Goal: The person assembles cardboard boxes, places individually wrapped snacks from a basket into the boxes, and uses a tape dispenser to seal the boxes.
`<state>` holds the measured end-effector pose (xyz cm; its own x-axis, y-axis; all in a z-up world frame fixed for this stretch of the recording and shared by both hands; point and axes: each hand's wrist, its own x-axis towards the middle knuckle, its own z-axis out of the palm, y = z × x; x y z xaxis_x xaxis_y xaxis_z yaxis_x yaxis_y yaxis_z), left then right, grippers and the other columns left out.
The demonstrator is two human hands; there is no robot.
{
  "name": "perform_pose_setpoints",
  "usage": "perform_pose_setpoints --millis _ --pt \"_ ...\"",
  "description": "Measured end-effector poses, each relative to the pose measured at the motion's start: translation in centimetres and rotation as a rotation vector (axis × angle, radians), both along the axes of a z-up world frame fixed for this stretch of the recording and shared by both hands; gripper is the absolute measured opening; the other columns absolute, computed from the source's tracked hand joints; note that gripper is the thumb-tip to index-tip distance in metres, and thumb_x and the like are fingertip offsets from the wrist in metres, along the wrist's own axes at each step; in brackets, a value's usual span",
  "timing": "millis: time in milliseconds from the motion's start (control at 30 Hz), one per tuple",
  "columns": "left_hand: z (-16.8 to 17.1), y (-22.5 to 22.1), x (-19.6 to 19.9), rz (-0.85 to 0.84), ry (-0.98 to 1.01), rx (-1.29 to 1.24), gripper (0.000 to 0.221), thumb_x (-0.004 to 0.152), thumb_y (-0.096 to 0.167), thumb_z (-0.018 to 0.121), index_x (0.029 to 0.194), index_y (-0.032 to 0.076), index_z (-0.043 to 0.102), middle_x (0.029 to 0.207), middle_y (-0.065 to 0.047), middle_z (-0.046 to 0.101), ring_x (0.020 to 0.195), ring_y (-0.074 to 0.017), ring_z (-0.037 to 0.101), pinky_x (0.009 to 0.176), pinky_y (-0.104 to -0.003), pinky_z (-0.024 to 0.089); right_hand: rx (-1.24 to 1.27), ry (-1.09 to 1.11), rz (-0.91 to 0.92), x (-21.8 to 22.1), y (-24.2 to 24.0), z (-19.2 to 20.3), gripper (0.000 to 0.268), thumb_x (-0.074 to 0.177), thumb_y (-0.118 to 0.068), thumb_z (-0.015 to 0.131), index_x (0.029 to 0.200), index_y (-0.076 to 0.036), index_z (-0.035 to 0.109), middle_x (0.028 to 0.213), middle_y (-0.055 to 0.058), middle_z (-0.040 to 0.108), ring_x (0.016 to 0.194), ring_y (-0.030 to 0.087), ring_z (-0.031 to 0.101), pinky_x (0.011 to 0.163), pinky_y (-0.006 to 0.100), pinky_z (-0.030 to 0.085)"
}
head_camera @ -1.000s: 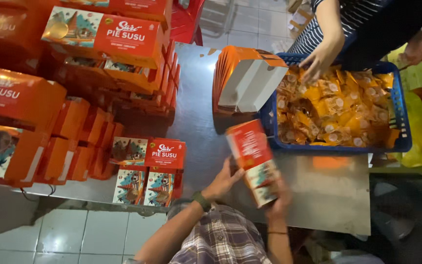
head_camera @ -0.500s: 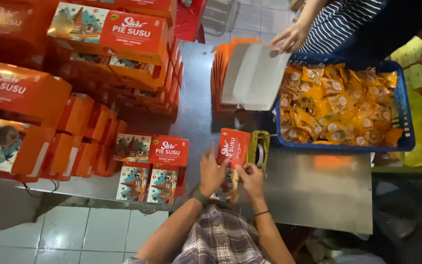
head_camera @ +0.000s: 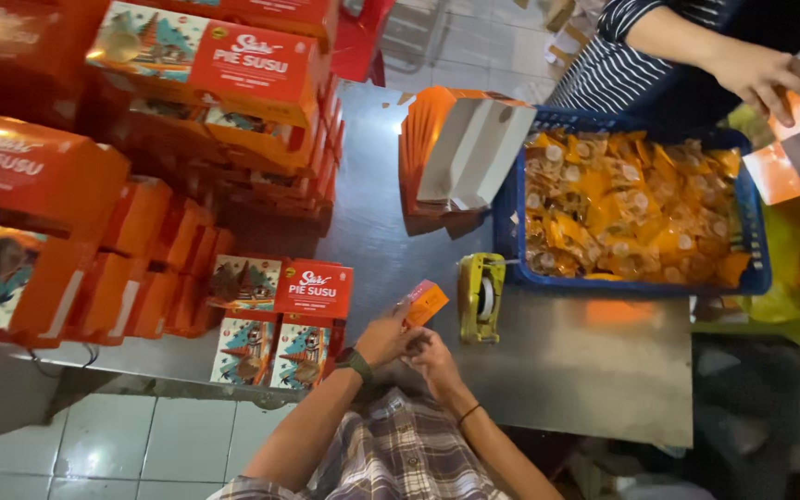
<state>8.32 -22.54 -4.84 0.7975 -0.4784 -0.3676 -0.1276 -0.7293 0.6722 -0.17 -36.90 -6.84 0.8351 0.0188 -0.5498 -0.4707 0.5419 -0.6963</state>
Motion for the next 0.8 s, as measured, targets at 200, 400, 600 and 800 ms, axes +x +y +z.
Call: perform_pose_setpoints --millis 200,400,600,800 --pt "-1.9 0.2 -2.8 -0.141 -0.576 0.148 0.043 0.097 0.029 0.061 0.136 0.014 0.058 0.130 -0.015 0.056 0.110 -0.0367 0.067 0.086 -0.042 0.057 -0.036 0.109 0.000 -0.4 0.0 2.1 0.073 0.069 0.013 0.048 0.137 -0.013 0.044 0.105 0.004 0.063 0.075 0.011 0.060 0.057 0.015 0.045" --pt "0.7 -0.1 -2.9 -0.097 -0.621 0.135 0.023 0.102 0.021 0.060 0.124 0.019 0.067 0.122 -0.015 0.065 0.110 -0.0374 0.067 0.087 -0.046 0.057 -0.765 -0.097 -0.106 -0.2 -4.2 0.9 0.014 0.092 0.005 0.063 0.092 -0.005 0.073 0.087 0.012 0.077 0.090 0.025 0.075 0.081 0.035 0.058" --pt "-2.8 -0.3 -3.4 -0.195 -0.729 0.107 0.020 0.100 0.036 0.061 0.116 0.028 0.069 0.127 -0.005 0.065 0.112 -0.0295 0.068 0.095 -0.042 0.056 -1.024 0.248 -0.415 -1.0 -9.7 1.1 0.030 0.096 -0.020 0.066 0.120 -0.002 0.062 0.110 0.020 0.062 0.109 0.034 0.061 0.094 0.046 0.047" --pt "-3.5 1.4 -4.2 -0.199 -0.695 0.145 0.039 0.093 0.043 0.065 0.131 0.050 0.060 0.147 -0.004 0.053 0.135 -0.0325 0.053 0.109 -0.053 0.042 -0.953 0.317 -0.184 0.0 -10.2 1.7 0.042 0.107 -0.038 0.058 0.137 -0.010 0.061 0.126 0.017 0.066 0.125 0.035 0.061 0.101 0.049 0.050"
